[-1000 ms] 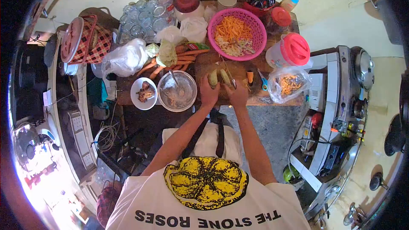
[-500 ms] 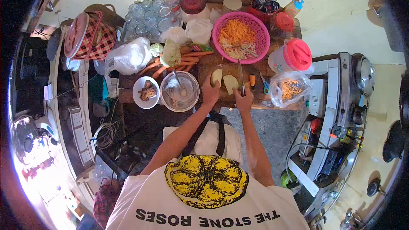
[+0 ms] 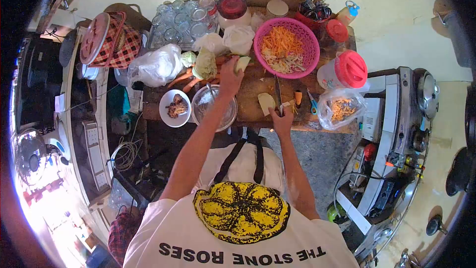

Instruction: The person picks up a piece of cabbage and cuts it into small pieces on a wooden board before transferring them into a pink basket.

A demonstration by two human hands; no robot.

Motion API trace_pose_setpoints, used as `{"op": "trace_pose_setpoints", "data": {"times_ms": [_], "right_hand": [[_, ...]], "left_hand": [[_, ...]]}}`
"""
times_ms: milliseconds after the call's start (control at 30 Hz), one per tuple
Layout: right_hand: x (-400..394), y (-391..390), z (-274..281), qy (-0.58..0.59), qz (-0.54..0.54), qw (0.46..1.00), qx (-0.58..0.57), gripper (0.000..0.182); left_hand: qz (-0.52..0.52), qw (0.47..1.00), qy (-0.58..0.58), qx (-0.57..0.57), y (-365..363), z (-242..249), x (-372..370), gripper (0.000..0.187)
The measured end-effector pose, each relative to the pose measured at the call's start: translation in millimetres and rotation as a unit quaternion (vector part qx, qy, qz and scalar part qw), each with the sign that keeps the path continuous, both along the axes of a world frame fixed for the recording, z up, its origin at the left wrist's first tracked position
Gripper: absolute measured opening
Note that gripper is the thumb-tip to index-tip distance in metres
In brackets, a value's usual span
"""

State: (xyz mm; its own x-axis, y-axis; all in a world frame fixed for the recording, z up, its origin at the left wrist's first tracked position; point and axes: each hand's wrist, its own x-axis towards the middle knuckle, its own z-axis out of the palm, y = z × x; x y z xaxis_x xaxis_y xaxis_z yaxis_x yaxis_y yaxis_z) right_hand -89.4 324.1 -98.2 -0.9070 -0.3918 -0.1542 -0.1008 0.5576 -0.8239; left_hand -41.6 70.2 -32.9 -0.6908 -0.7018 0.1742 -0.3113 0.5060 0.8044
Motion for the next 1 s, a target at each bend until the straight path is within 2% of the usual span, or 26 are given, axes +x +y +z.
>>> {"op": "trace_pose_setpoints", "data": {"times_ms": [100,167,267,367,567,667,767,867,1000], "right_hand": [[1,-1,6,-0.063,-0.009,0.998,-0.022,0.039],[3,-2,1,-0.088,-0.023,0.995,-0.05,0.037],[1,-4,2,-0.037,-0.019,0.999,0.009,0.035],[1,-9,11,-0.061,-0.024,0.998,-0.02,0.034],[10,-28,8,-0.057,-0.048,0.996,-0.05,0.029],[14,-33,26,-0.089,-0.05,0.994,-0.031,0.029],[20,-34,10,-0.044,-0.061,0.997,-0.031,0.03],[26,-37,10,-0.064,-0.092,0.993,-0.021,0.032],[31,-38,19,-0.049,-0.079,0.993,0.066,0.034]], "left_hand": [[-0.13,0.981,-0.053,-0.135,-31,2,8,0.048],[-0.234,0.942,-0.119,-0.21,-47,2,10,0.049],[-0.267,0.9,-0.093,-0.332,-63,-12,14,0.049],[-0.302,0.856,-0.162,-0.388,-68,8,21,0.05],[-0.289,0.866,-0.211,-0.349,-64,7,21,0.053],[-0.271,0.894,-0.169,-0.314,-62,15,27,0.048],[-0.229,0.928,-0.115,-0.269,-60,13,26,0.04],[-0.221,0.929,-0.062,-0.292,-60,17,27,0.029],[-0.195,0.956,-0.02,-0.218,-29,36,24,0.018]]}}
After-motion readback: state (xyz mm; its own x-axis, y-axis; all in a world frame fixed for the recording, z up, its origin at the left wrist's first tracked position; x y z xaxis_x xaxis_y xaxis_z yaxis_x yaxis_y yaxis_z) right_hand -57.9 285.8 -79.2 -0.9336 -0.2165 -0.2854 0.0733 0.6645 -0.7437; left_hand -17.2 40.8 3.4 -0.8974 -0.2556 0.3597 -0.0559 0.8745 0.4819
